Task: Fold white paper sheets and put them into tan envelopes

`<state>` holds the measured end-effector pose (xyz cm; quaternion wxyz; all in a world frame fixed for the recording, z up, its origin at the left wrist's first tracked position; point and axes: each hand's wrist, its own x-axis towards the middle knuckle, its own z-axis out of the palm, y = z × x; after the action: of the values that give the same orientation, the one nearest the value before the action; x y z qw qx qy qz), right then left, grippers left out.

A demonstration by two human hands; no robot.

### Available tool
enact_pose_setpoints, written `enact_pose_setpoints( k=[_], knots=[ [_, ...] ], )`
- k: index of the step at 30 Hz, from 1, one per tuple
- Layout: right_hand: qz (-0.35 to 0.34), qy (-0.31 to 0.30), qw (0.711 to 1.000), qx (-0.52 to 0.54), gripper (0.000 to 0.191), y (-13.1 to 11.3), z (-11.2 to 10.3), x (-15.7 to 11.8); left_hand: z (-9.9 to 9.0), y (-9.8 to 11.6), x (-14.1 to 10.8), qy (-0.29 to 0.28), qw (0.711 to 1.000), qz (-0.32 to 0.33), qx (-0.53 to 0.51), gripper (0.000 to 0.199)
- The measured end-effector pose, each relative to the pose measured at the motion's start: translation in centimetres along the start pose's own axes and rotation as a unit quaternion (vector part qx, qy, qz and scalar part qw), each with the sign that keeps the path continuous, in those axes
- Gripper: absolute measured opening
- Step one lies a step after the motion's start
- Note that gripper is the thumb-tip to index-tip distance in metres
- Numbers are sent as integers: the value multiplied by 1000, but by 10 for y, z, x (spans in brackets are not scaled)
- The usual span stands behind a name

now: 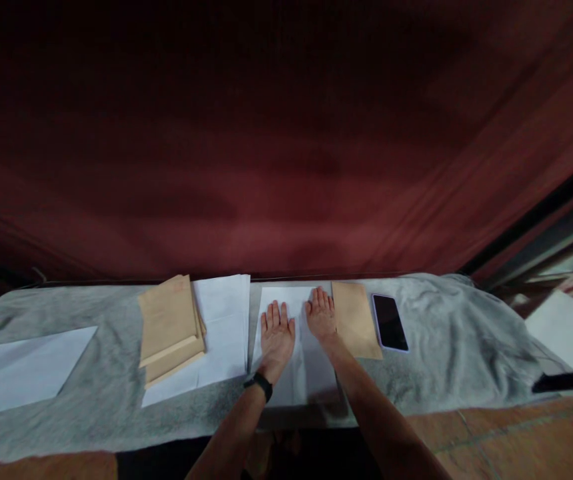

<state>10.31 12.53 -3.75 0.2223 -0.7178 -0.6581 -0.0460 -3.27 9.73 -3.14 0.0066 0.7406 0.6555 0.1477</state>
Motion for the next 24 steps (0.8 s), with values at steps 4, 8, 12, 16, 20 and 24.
enact_pose_setpoints(
  k=[4,8,12,16,20,24],
  knots=[
    [-73,-42,996,23,53,-23,-6,-41,-4,-4,-1,-16,1000,8,-9,55],
    [-98,-51,993,29,50,-30,-17,-86,-8,-11,-5,-19,999,42,-26,53],
    [-94,-46,994,7,54,-16,-33,-103,-14,-16,-17,-2,999,41,-33,54],
    [-93,-40,995,4,56,0,-42,-109,-22,-20,-45,2,999,40,-26,55],
    [-94,-38,995,6,57,10,-47,-119,-29,-26,-89,10,998,53,-14,57],
    [-85,-51,995,10,54,6,-55,-133,-33,-24,-123,14,999,51,1,58]
  ],
)
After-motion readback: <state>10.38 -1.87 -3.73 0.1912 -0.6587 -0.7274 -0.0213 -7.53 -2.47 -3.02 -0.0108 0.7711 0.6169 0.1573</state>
